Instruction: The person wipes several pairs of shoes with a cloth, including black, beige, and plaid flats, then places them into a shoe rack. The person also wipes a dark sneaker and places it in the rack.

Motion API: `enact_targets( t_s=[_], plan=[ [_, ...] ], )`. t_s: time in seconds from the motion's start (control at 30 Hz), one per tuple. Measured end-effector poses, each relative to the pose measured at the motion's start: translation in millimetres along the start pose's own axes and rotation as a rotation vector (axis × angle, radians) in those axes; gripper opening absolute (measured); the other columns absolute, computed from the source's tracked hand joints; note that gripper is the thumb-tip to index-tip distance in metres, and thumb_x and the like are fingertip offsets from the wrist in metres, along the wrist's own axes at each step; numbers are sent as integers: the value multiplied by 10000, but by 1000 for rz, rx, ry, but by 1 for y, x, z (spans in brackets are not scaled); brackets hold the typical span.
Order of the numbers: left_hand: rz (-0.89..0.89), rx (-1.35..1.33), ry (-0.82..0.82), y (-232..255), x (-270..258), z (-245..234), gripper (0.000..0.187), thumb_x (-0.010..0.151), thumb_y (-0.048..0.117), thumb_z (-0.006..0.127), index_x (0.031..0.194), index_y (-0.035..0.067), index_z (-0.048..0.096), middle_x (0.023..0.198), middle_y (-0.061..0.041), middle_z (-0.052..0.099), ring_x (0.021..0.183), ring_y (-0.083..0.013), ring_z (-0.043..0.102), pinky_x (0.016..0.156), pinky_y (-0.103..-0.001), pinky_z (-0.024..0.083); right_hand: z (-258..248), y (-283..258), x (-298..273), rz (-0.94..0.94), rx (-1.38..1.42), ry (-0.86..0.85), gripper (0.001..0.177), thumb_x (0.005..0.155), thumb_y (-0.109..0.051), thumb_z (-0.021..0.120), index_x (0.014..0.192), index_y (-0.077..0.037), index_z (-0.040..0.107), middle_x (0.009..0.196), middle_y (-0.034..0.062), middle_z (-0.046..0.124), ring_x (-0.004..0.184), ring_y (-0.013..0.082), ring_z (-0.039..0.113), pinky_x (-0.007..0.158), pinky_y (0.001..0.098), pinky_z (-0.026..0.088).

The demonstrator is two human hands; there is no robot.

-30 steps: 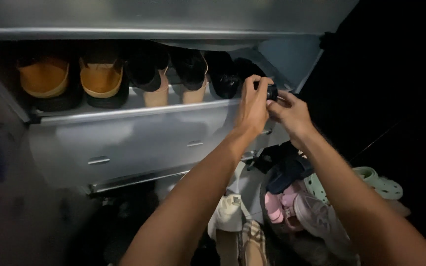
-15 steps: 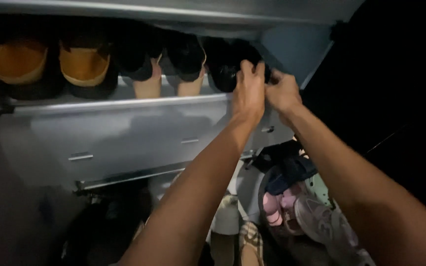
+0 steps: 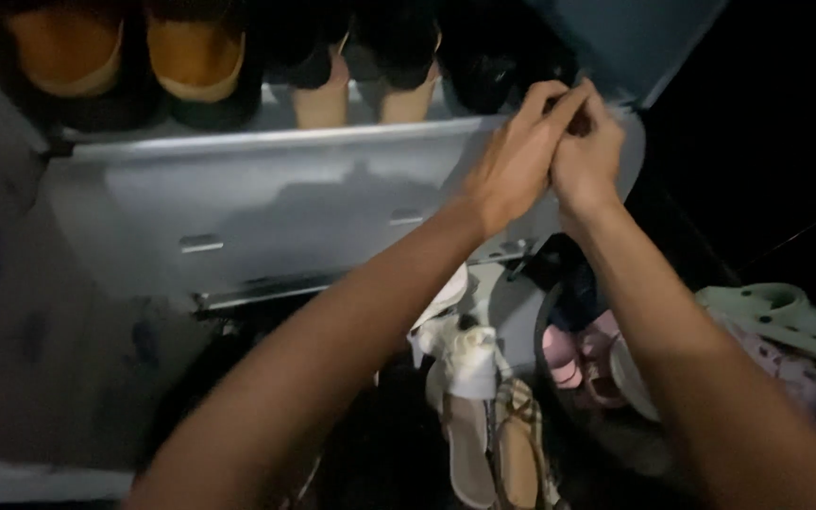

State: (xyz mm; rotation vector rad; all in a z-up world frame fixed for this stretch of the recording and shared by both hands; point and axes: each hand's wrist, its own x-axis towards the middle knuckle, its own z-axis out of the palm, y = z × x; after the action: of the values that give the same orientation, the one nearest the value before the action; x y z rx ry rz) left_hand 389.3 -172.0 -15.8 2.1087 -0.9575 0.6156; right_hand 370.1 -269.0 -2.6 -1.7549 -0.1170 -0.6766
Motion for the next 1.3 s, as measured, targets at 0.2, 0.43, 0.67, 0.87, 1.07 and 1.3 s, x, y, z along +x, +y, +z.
enact_targets(
  t_s=[0.2, 0.43, 0.67, 0.87, 1.07, 1.3],
  plan=[
    [27, -78, -128, 18, -66, -41, 686, 893, -1, 667, 1491, 161, 373, 1532, -33, 349, 1212, -319, 637, 843, -463, 588, 10, -38, -85, 38, -51, -109, 246, 947, -114, 527, 1175, -111, 622, 1120, 18, 673, 1069, 112, 625, 917, 253, 502],
    [-227, -385, -304, 19, -169, -90, 579, 893, 168, 670, 1433, 56, 494, 1337, -218, 601, 1295, -430, 524, 1073, -542, 409, 18, 58, -147, 153, -194, -198, 268, 920, -217, 679, 1145, -78, 721, 994, 178, 725, 961, 251, 678, 757, 398, 521],
    [-612, -96, -866, 12, -256, -86, 796, 769, 580, 640, 1432, 156, 522, 1379, -219, 571, 1283, -443, 529, 1061, -532, 439, 12, 159, -239, 242, -591, -160, 513, 827, -238, 734, 1312, -113, 623, 1266, 219, 588, 1245, 396, 539, 1063, 492, 416],
    [-599, -1, -1165, -7, -295, -100, 1291, 429, 745, 758, 1560, 344, 282, 1586, -182, 285, 1422, -424, 364, 1153, -516, 349, 23, 97, -305, 316, -549, -223, 634, 830, -158, 685, 1416, -15, 493, 1514, 389, 246, 1381, 562, 315, 1159, 590, 285],
    [-517, 54, -1062, -26, -310, -109, 1018, 616, 400, 902, 1500, 251, 419, 1462, -172, 500, 1369, -378, 457, 1117, -462, 412, 31, 92, -312, 306, -506, -178, 538, 880, -193, 635, 1402, -112, 534, 1503, 319, 314, 1383, 494, 363, 1147, 570, 291],
    [-867, -284, -489, 20, -288, -155, 618, 591, 330, 822, 1186, 218, 702, 1199, -113, 708, 1150, -359, 659, 928, -473, 562, 61, -25, -322, 572, 357, -444, 842, 848, -710, 311, 1550, -247, 338, 1530, 250, 405, 1386, 458, 410, 1077, 602, 355]
  ],
)
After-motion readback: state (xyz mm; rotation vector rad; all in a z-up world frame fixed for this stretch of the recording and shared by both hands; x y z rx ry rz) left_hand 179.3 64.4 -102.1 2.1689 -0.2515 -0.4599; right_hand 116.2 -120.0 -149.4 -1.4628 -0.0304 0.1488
